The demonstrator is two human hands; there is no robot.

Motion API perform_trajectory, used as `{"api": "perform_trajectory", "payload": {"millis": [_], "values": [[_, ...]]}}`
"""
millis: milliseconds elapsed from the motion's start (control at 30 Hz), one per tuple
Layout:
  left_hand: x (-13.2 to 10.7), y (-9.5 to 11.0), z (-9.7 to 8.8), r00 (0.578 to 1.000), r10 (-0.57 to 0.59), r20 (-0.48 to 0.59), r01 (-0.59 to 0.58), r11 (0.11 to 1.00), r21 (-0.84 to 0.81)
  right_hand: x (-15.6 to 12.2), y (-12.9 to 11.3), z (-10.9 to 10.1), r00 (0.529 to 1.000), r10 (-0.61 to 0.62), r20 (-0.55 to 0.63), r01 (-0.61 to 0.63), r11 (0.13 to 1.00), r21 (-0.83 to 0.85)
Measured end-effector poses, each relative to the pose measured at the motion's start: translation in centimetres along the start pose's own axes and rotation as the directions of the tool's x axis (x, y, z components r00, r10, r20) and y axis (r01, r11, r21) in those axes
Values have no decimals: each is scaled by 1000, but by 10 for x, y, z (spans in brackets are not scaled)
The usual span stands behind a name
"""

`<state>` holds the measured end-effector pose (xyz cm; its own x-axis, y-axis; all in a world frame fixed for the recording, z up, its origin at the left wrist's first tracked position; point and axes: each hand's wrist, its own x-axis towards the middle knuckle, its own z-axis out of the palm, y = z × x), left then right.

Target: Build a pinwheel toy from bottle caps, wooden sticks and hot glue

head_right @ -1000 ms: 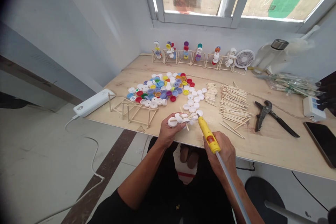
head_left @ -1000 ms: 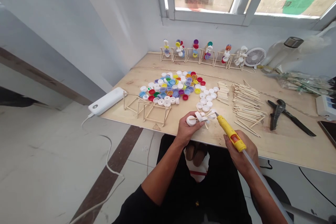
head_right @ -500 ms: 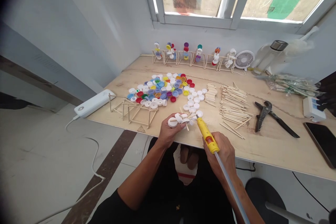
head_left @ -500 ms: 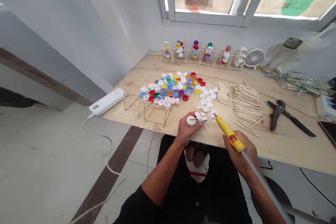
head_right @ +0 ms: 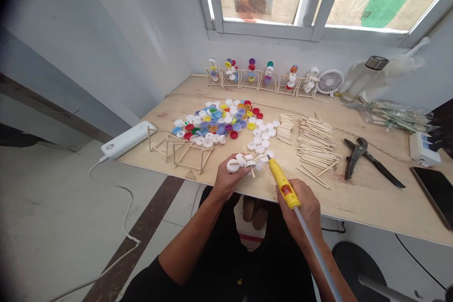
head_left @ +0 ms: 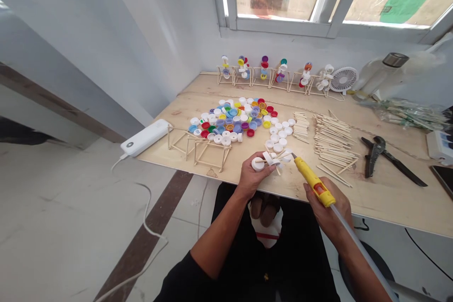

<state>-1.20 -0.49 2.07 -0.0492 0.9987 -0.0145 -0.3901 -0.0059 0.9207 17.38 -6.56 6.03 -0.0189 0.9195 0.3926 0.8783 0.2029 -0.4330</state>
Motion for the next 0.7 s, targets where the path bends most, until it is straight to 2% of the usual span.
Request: {"api": "perform_trajectory", "payload": {"millis": [133,233,367,500,700], "values": [[2,-3,-3,1000,-6,18,5,999,44,-2,-5,-5,999,30,20,-31,999,33],[3,-5,-4,1000,-1,29,-1,998,68,-4,-9,-7,1000,4,22,-5,999,48],[3,-7,-4,1000,17,26,-20,996,87,-5,-13,-5,993,-114,-8,115,992,60],[1,-6,-3,999,41,23,-44,990,131,-2,-13,-1,962,-262,-77,264,964,20],[0,-4,-2,996,75,38,-81,979,187,-1,-10,3,940,-330,-90,329,944,-21]]}}
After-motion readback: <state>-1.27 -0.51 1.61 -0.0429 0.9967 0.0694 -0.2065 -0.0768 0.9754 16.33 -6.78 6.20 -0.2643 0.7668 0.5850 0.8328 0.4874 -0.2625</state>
